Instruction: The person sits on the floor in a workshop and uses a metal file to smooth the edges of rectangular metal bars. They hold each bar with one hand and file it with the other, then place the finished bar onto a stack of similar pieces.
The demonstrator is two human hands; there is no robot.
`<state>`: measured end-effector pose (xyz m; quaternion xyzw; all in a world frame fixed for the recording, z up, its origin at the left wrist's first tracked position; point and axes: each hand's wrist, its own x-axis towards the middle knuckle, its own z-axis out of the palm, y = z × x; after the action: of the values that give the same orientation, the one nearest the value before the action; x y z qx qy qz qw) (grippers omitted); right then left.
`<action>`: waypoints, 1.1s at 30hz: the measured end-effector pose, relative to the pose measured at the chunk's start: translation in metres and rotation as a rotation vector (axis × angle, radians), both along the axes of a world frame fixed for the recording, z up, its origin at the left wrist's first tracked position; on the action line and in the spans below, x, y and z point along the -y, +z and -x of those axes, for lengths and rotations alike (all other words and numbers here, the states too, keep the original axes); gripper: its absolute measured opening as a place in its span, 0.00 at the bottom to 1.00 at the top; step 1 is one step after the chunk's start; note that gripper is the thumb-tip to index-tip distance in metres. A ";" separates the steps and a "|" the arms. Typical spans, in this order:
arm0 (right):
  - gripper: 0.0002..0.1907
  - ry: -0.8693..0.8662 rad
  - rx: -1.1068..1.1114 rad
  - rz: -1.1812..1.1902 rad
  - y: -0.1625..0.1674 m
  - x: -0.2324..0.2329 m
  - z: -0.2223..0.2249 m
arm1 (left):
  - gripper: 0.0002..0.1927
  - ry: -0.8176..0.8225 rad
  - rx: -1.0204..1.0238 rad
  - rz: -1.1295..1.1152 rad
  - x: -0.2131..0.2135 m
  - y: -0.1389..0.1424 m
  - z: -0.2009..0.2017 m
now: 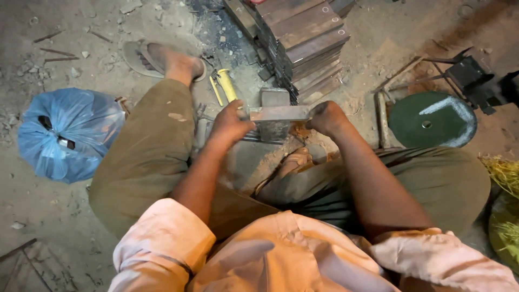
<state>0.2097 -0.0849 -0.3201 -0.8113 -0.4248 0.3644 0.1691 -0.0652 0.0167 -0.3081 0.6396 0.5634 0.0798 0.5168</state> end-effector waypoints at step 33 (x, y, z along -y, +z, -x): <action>0.26 0.414 0.220 -0.413 -0.008 -0.001 -0.014 | 0.17 -0.470 -0.124 -0.756 -0.002 0.004 -0.022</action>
<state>0.2240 -0.0841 -0.3281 -0.6906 -0.6617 0.2070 0.2057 -0.0432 0.0190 -0.3041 0.8976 0.3641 0.1222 0.2163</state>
